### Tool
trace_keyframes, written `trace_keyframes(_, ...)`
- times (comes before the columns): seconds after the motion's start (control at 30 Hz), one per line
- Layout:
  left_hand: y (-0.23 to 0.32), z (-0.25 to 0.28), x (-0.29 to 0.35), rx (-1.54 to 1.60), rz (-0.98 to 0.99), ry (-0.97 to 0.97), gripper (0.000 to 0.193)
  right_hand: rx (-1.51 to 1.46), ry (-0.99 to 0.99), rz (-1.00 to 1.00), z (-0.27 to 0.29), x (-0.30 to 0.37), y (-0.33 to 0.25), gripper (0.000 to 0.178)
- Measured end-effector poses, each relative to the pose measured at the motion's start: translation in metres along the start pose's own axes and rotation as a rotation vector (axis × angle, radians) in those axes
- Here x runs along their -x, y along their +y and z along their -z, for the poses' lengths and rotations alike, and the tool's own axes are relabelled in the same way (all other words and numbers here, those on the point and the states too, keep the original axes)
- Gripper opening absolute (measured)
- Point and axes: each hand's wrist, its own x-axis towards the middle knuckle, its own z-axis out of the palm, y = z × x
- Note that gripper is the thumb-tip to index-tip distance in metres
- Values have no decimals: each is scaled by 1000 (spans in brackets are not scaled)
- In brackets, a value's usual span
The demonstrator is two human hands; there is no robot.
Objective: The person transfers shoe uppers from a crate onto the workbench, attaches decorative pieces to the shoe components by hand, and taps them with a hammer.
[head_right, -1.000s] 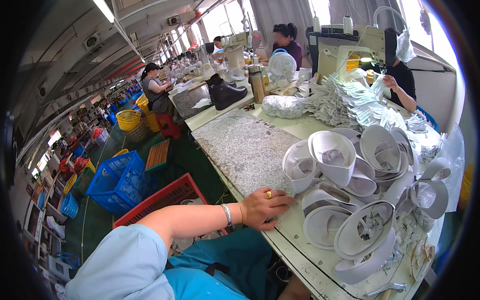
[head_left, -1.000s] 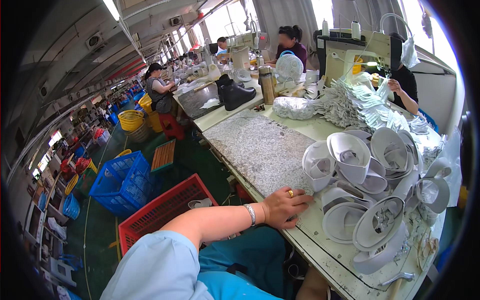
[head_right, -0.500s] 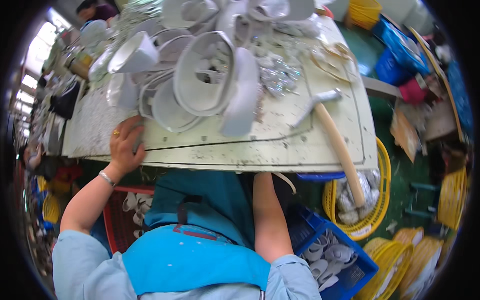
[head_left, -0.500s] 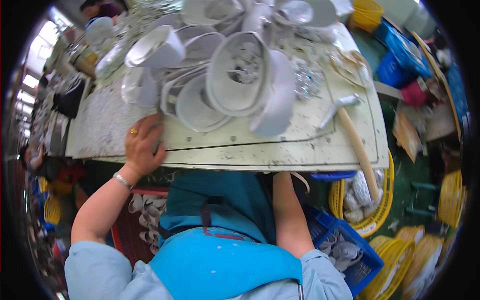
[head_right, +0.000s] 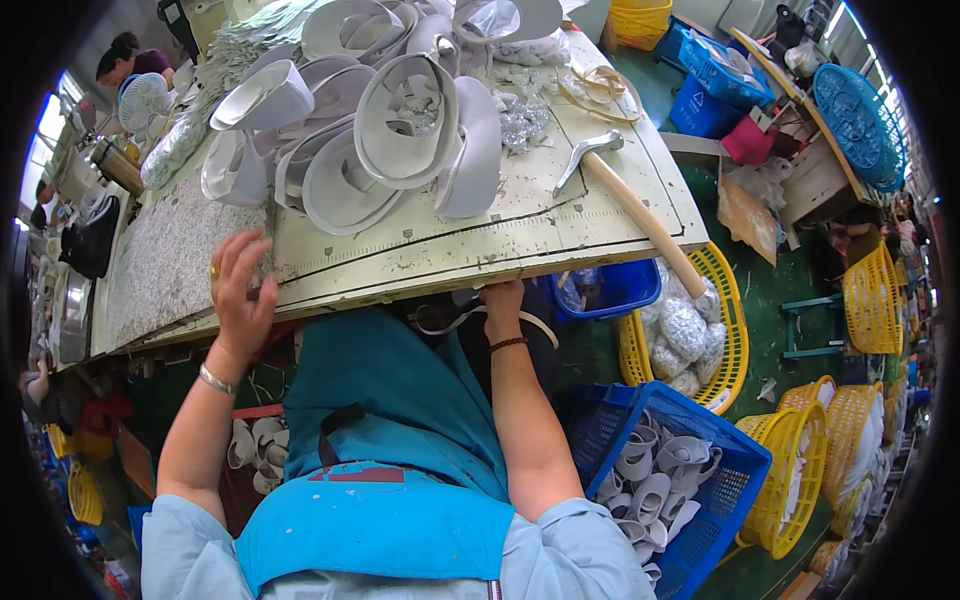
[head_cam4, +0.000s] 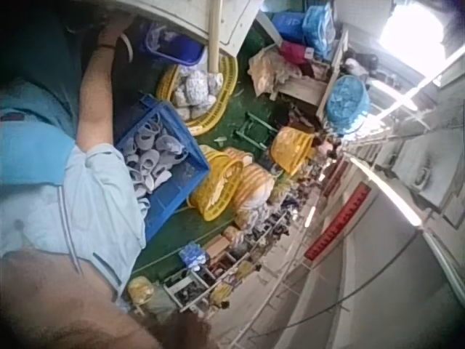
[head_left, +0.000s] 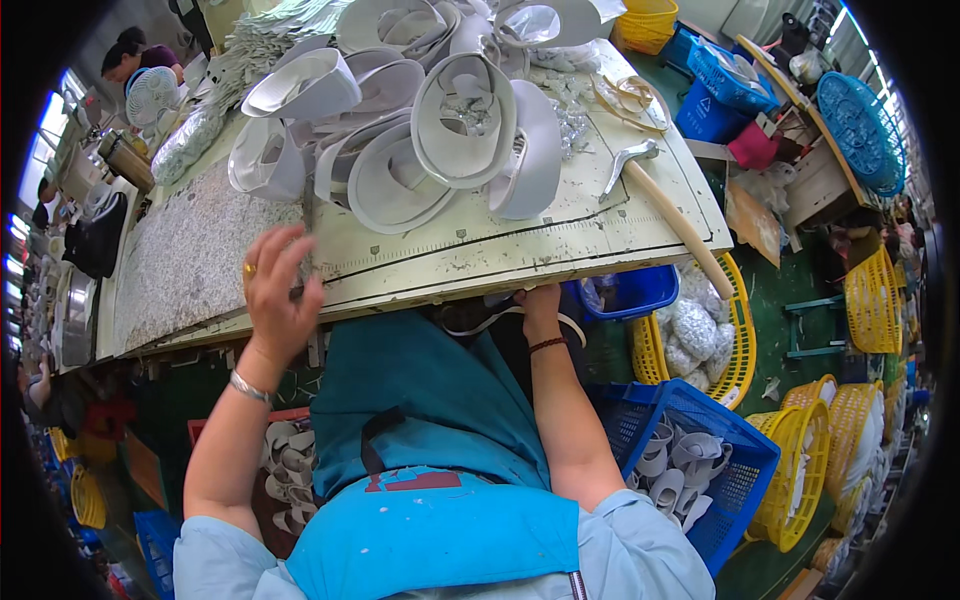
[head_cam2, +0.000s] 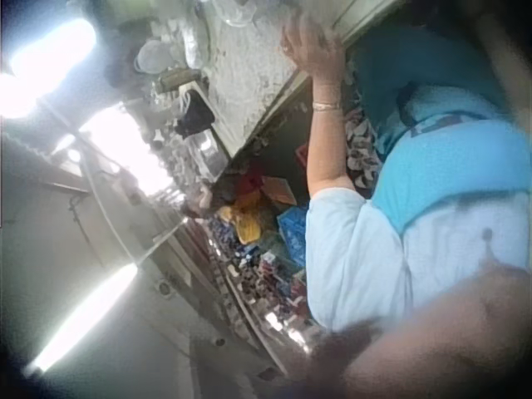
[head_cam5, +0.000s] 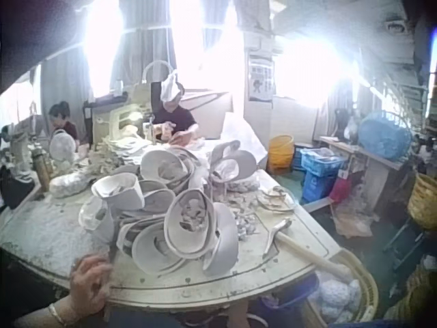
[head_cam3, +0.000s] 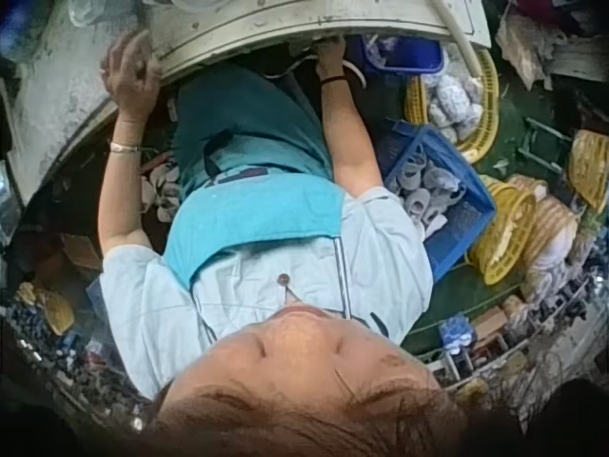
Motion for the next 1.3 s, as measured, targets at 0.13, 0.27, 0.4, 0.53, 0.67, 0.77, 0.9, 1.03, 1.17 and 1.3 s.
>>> trace_keyframes(0.13,58,-9,21,342,-312,-57,39,-218,9,-77,1,27,-12,12)
trace_keyframes(0.27,92,-91,76,466,-179,-697,36,-394,7,-48,6,47,-8,16)
trace_keyframes(0.4,93,-214,105,670,358,-856,54,-525,46,-29,20,59,-5,21)
trace_keyframes(0.53,100,-265,109,766,319,-853,67,-482,107,39,23,81,-9,8)
trace_keyframes(0.67,120,-263,94,817,425,-1019,64,-615,44,-28,37,86,-18,4)
trace_keyframes(0.77,116,-245,90,740,368,-940,44,-546,40,-6,44,100,-24,5)
trace_keyframes(0.9,91,-220,91,671,194,-814,28,-274,101,84,20,159,-68,4)
trace_keyframes(1.03,79,-150,51,705,51,-691,26,22,-125,340,21,208,-124,8)
trace_keyframes(1.17,65,-72,25,806,-104,-614,26,48,-387,637,-10,231,-195,13)
trace_keyframes(1.3,41,6,24,459,-337,-723,19,356,-470,1184,-68,210,-240,22)
